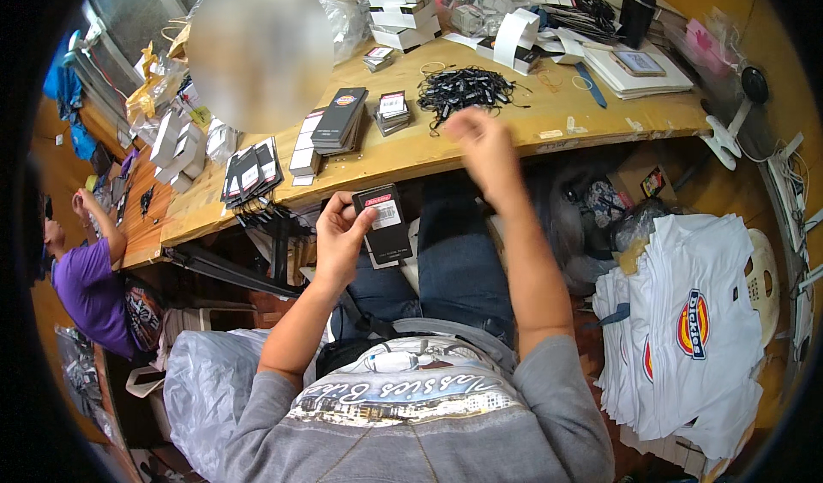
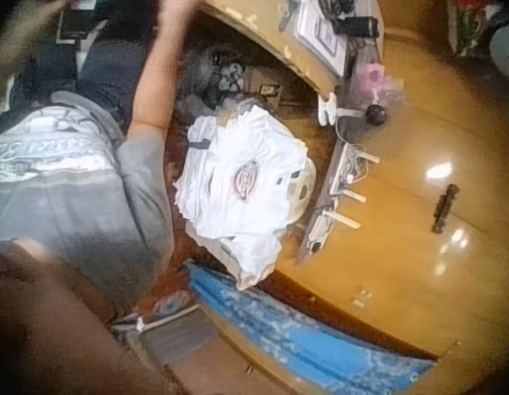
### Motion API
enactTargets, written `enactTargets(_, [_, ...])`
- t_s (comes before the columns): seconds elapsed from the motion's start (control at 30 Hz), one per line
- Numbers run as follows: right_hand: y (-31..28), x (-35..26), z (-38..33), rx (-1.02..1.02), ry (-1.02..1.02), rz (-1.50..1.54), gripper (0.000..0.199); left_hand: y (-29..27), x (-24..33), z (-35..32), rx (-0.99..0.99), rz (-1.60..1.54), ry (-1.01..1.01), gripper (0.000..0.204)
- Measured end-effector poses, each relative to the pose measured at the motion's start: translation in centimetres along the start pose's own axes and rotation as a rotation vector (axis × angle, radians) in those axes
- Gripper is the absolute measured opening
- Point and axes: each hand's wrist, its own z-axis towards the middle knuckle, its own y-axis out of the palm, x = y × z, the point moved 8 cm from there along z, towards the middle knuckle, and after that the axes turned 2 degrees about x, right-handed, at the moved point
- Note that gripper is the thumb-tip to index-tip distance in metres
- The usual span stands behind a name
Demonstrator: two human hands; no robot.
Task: The person sits cross-legged at a cluttered workbench and repeatedly picks up small black tags and black plastic fasteners. They thread the fasteners through the tags and place the assembled items into a stack on the table.
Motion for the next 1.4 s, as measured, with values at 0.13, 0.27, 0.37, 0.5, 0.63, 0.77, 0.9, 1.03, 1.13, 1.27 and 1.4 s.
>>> enactTargets(0.13, [-8.2,4.3,5.1,0.242,0.080,-0.586,0.010,0.9,-0.3,-0.1,-0.095,-0.073,-0.153,0.012])
enactTargets(0.27, [-6.2,4.6,6.6,0.061,0.021,-0.687,0.011,1.8,-0.9,-0.4,-0.151,-0.092,-0.193,0.013])
enactTargets(0.37, [-5.8,5.5,7.5,0.072,0.039,-0.731,0.011,2.3,-0.8,-0.5,-0.177,-0.073,-0.197,0.012])
enactTargets(0.5, [-6.2,5.6,7.4,0.112,0.012,-0.760,0.010,1.6,-1.6,-0.5,-0.179,-0.144,-0.237,0.015])
enactTargets(0.63, [-7.3,3.8,6.0,0.218,0.033,-0.674,0.009,1.3,-2.9,-0.8,-0.255,-0.230,-0.398,0.017])
enactTargets(0.77, [-7.9,4.4,3.8,0.163,0.113,-0.389,0.011,3.3,-4.7,-1.1,-0.385,-0.452,-0.580,0.026])
enactTargets(0.9, [-6.8,2.4,-0.3,0.218,0.131,0.049,0.007,6.5,-4.6,0.5,-0.477,-0.471,-0.569,0.033])
enactTargets(1.03, [-5.0,0.8,-4.5,0.250,0.038,0.096,0.007,10.8,-4.8,2.3,-0.559,-0.593,-0.587,0.023])
enactTargets(1.13, [-4.0,0.1,-7.0,0.267,-0.025,0.062,0.009,11.9,-6.1,2.9,-0.547,-0.662,-0.637,0.015])
enactTargets(1.27, [-2.8,0.5,-8.9,0.170,0.046,0.200,0.011,10.8,-6.3,2.1,-0.517,-0.720,-0.628,0.016])
enactTargets(1.4, [-1.1,0.9,-9.2,-0.061,0.235,0.418,0.026,8.4,-5.2,0.8,-0.625,-0.760,-0.657,0.020])
